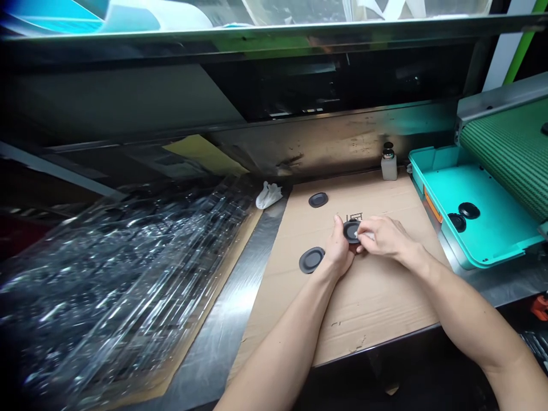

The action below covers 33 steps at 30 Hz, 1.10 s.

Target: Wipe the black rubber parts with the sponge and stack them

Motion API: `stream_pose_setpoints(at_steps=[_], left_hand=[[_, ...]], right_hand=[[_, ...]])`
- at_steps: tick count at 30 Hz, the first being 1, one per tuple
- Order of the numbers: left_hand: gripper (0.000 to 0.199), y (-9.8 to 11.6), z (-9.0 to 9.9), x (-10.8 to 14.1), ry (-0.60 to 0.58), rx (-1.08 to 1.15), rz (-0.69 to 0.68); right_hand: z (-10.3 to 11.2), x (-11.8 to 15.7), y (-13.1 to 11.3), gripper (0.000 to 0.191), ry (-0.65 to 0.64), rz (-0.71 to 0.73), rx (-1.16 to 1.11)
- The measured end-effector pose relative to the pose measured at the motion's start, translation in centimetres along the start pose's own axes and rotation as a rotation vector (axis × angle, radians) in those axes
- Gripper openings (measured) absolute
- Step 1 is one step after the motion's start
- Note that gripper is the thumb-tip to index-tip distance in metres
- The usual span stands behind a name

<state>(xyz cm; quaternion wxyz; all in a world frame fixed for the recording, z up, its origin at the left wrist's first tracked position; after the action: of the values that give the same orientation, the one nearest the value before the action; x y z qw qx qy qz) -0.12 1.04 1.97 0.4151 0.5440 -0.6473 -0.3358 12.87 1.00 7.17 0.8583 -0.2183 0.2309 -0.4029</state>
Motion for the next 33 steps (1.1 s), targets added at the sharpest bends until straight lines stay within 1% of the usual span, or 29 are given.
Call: stream_pose_setpoints(at_steps=[2,3,5,8,10,11,13,15,17,18,20,22,24,26,33], left_hand=[[0.067,0.5,0.2,0.0,0.019,0.062,0.013],[0.068,0.8,0.3,0.0,0.013,0.091,0.016],[0.069,1.2,0.5,0.0,-0.026,0.141,0.021],[0.069,1.6,0.6,0.1,-0.07,0.173,0.023],[0.069,1.6,0.6,0.1,-0.071,0.134,-0.005],[0.068,1.6,0.7,0.2,-0.061,0.077,-0.039],[0.064,1.8,0.8,0.3,-0.012,-0.143,-0.17],[0.061,2.3,0.9,0.6,0.067,-0.465,-0.384],[0.068,2.8,0.9,1.1,0.138,-0.764,-0.608],[0.074,2.9,0.8,1.3,0.165,-0.873,-0.697],[0.085,3.0,0.8,1.6,0.197,-1.012,-0.813],[0.093,2.9,0.8,1.7,0.206,-1.079,-0.878],[0.098,2.8,0.7,1.7,0.203,-1.097,-0.919],[0.102,2.7,0.6,1.8,0.195,-1.082,-0.925],[0.106,2.4,0.8,1.6,0.17,-1.022,-0.843]], right_hand=[[0.2,-0.1,0.1,0.013,-0.06,0.053,-0.08],[0.4,-0.1,0.4,0.014,-0.065,0.042,-0.096],[1.2,-0.1,1.7,0.016,0.012,-0.078,-0.052],[2.9,0.2,4.0,0.021,0.184,-0.33,0.158],[3.5,0.4,4.8,0.024,0.22,-0.402,0.317],[3.6,0.4,4.9,0.026,0.208,-0.395,0.369],[3.1,0.4,4.4,0.028,0.141,-0.321,0.398],[2.0,0.4,3.6,0.033,0.028,-0.236,0.383],[0.9,0.4,3.0,0.041,-0.079,-0.195,0.392],[0.5,0.4,2.8,0.042,-0.111,-0.195,0.405],[0.0,0.3,2.7,0.041,-0.132,-0.208,0.425],[-0.1,0.3,2.7,0.039,-0.132,-0.222,0.437],[-0.1,0.3,2.9,0.039,-0.14,-0.24,0.448],[0.0,0.2,2.9,0.039,-0.151,-0.256,0.452],[0.0,0.2,2.8,0.038,-0.166,-0.265,0.458]])
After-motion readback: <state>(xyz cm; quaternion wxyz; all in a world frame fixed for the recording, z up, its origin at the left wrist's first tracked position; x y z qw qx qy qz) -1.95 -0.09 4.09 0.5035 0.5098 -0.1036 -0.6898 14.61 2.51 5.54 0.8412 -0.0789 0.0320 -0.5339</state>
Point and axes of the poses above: each hand's wrist, its own x-axis away from the middle knuckle, its own z-axis out of the back of the hand, y = z × x, the point moved 3 cm from there along -x, towards the middle knuckle, and after that the axes turned 7 degrees about -y, right-handed, at the moved point
